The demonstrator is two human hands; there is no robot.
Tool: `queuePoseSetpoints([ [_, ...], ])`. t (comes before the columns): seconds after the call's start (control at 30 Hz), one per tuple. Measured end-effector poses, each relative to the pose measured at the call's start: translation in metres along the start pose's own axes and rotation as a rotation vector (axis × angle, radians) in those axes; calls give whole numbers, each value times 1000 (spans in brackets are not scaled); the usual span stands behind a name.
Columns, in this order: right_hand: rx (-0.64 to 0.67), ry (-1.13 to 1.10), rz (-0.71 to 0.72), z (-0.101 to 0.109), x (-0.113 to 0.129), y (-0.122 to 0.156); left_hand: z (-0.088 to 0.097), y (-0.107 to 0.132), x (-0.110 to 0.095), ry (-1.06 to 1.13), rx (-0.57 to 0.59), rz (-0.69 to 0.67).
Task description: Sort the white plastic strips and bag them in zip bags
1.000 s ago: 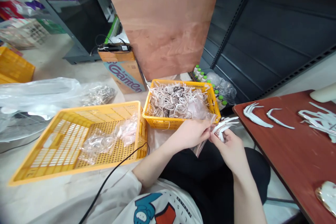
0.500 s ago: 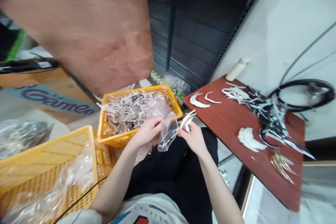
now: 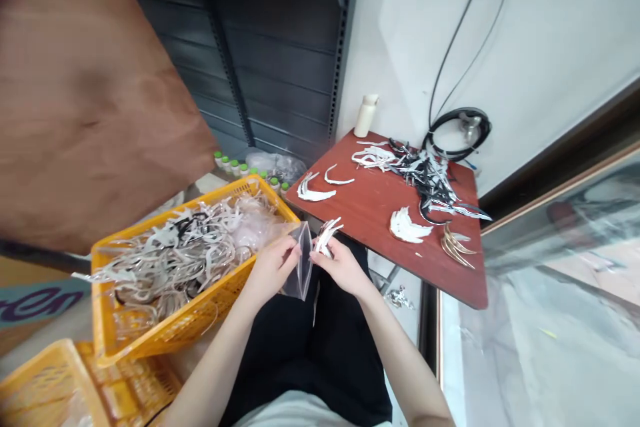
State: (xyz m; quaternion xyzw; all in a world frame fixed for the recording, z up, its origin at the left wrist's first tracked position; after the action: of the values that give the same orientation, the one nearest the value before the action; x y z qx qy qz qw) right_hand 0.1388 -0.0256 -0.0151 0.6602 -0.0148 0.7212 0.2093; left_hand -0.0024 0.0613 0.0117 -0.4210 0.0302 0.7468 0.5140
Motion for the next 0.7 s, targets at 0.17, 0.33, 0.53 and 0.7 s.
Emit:
queuePoseSetpoints([
  [0.17, 10, -174, -100, 22, -3, 8, -26, -13, 4, 48, 5, 1],
  [0.33, -46, -56, -66, 41, 0, 11, -41, -28, 4, 143, 18, 33],
  [0.53, -214, 355, -49, 48, 1, 19, -64, -38, 15, 237, -10, 145],
  [0.7, -205, 451, -114, 38, -1, 26, -79, -35, 13, 167, 87, -1],
])
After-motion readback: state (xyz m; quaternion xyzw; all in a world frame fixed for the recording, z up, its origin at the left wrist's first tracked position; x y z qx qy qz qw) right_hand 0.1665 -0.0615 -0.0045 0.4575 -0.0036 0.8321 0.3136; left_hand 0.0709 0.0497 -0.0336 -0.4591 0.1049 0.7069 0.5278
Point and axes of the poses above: each hand's wrist, its own y-axis away from the middle knuckle, its own z-axis out of the back of the hand, x = y × z, the point moved 4 cm from there along -y, towards the middle knuckle, and after that the axes turned 12 degrees about -z, right-handed, at the moved point
